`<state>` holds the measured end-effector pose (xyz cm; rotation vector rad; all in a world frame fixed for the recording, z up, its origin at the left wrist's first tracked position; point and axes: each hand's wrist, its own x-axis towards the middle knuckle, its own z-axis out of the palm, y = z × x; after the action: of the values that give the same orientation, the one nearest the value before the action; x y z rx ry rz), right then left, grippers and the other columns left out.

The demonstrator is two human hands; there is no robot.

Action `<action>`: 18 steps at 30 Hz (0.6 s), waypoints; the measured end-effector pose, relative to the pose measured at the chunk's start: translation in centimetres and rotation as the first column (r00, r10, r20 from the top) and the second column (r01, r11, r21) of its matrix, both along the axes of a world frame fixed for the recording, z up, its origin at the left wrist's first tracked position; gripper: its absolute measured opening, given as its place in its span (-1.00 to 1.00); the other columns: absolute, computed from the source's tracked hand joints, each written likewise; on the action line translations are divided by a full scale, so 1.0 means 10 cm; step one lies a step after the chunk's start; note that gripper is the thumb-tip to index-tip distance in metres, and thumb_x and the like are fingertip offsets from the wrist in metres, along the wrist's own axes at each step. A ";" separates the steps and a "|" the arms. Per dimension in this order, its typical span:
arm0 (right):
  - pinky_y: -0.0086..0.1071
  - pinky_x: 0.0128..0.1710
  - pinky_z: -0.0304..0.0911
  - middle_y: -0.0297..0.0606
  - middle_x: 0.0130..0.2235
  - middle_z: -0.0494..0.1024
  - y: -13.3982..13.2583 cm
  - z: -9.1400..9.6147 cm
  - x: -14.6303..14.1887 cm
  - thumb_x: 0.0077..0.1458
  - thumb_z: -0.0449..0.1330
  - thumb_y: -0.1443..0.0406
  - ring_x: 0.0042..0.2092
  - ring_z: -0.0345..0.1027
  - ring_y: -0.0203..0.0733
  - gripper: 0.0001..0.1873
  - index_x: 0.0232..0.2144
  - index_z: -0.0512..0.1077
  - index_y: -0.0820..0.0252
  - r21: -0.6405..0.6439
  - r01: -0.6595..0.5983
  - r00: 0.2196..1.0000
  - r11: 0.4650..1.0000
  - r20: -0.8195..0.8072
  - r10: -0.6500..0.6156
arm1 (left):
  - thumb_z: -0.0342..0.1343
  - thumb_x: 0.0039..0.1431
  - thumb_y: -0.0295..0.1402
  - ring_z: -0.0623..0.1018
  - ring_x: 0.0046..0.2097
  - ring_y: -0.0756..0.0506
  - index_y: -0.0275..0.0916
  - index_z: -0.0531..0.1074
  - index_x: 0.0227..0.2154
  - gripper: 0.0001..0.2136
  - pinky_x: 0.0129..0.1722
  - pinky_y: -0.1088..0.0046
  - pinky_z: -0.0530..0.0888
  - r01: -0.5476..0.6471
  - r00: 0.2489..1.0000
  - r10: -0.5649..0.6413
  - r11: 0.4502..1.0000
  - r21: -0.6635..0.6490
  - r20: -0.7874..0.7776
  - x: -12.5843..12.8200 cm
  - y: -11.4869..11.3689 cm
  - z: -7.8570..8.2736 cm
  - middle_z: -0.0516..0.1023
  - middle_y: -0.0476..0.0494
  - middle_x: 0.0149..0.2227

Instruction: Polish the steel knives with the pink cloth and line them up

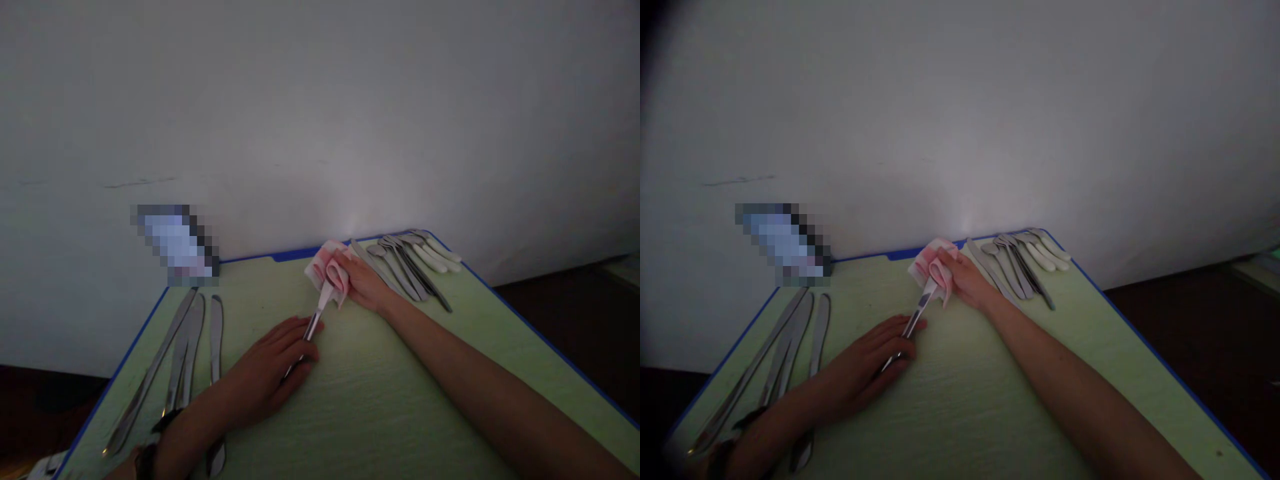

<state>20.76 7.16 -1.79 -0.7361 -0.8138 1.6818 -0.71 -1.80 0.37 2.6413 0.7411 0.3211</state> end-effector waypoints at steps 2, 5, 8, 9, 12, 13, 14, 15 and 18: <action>-0.53 -0.48 0.20 -0.41 -0.52 0.47 -0.02 0.01 0.01 -0.23 0.40 0.07 -0.50 0.26 -0.41 -0.61 -0.50 0.40 0.23 0.006 -0.038 0.999 0.999 0.037 0.038 | -0.13 0.32 -0.43 0.21 0.26 -0.13 -0.20 0.32 -0.16 -0.86 0.24 0.19 0.24 0.005 1.000 -0.005 1.000 -0.003 -0.005 0.00 0.00 0.00 0.38 -0.22 0.13; -0.51 -0.46 0.21 -0.40 -0.50 0.48 -0.03 0.01 0.02 -0.25 0.40 0.06 -0.48 0.27 -0.39 -0.60 -0.49 0.41 0.22 0.009 -0.073 0.995 0.997 0.062 0.072 | -0.11 0.31 -0.44 0.19 0.27 -0.13 -0.20 0.32 -0.15 -0.85 0.25 0.18 0.22 0.003 1.000 -0.004 1.000 -0.013 -0.010 -0.01 0.00 0.00 0.35 -0.22 0.16; -0.49 -0.47 0.19 -0.40 -0.51 0.46 -0.03 0.01 0.02 -0.20 0.37 0.05 -0.49 0.26 -0.39 -0.62 -0.48 0.40 0.22 0.009 -0.086 0.993 0.996 0.082 0.085 | -0.09 0.29 -0.44 0.18 0.27 -0.14 -0.20 0.32 -0.14 -0.85 0.25 0.18 0.21 0.000 1.000 0.000 1.000 -0.024 -0.011 -0.02 0.00 -0.01 0.31 -0.23 0.19; -0.49 -0.48 0.19 -0.41 -0.52 0.45 -0.03 0.01 0.01 -0.18 0.36 0.05 -0.50 0.24 -0.39 -0.62 -0.48 0.39 0.22 0.006 -0.079 0.993 0.997 0.085 0.079 | -0.09 0.29 -0.44 0.18 0.27 -0.14 -0.20 0.32 -0.14 -0.85 0.25 0.17 0.22 -0.001 1.000 0.001 1.000 -0.026 -0.011 -0.02 0.00 -0.01 0.30 -0.23 0.20; -0.50 -0.49 0.18 -0.44 -0.57 0.41 -0.01 0.00 0.00 -0.11 0.33 0.05 -0.53 0.21 -0.40 -0.64 -0.51 0.37 0.21 -0.013 -0.023 0.998 1.000 0.062 0.024 | -0.08 0.29 -0.43 0.20 0.27 -0.14 -0.20 0.32 -0.14 -0.86 0.24 0.18 0.23 -0.005 1.000 0.004 1.000 -0.026 -0.003 -0.02 0.00 -0.02 0.29 -0.24 0.21; -0.51 -0.49 0.19 -0.44 -0.57 0.42 0.00 0.00 -0.01 -0.08 0.31 0.06 -0.53 0.22 -0.40 -0.66 -0.51 0.37 0.21 -0.025 0.005 0.999 1.000 0.038 -0.004 | -0.08 0.29 -0.43 0.20 0.27 -0.14 -0.20 0.32 -0.15 -0.86 0.24 0.19 0.23 -0.006 1.000 0.006 1.000 -0.025 0.001 -0.02 0.00 -0.02 0.30 -0.25 0.21; -0.51 -0.47 0.21 -0.44 -0.56 0.43 0.01 0.00 -0.01 -0.05 0.30 0.08 -0.51 0.24 -0.39 -0.68 -0.50 0.37 0.20 -0.041 0.036 0.999 0.999 0.008 -0.035 | -0.08 0.29 -0.43 0.20 0.27 -0.14 -0.20 0.32 -0.14 -0.86 0.24 0.19 0.23 -0.008 1.000 0.008 1.000 -0.021 0.005 -0.02 0.00 -0.02 0.30 -0.25 0.20; -0.51 -0.44 0.23 -0.44 -0.54 0.44 0.02 0.01 -0.02 -0.02 0.28 0.10 -0.50 0.26 -0.39 -0.71 -0.49 0.37 0.19 -0.062 0.068 0.997 0.996 -0.025 -0.070 | -0.08 0.29 -0.43 0.20 0.27 -0.14 -0.20 0.32 -0.14 -0.86 0.25 0.18 0.23 -0.008 1.000 0.009 1.000 -0.017 0.007 -0.02 0.00 -0.02 0.30 -0.25 0.20; -0.52 -0.40 0.25 -0.43 -0.51 0.46 0.04 0.01 -0.02 0.07 0.22 0.17 -0.46 0.30 -0.39 -0.79 -0.46 0.38 0.18 -0.115 0.136 0.985 0.984 -0.092 -0.147 | -0.09 0.30 -0.43 0.20 0.27 -0.13 -0.21 0.32 -0.13 -0.85 0.26 0.18 0.21 -0.005 1.000 0.005 1.000 -0.012 0.000 -0.02 0.00 -0.02 0.31 -0.25 0.19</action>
<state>20.57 7.57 -1.64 -0.7601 -0.5895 1.6299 -0.88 -1.84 0.15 2.6288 0.7476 0.3171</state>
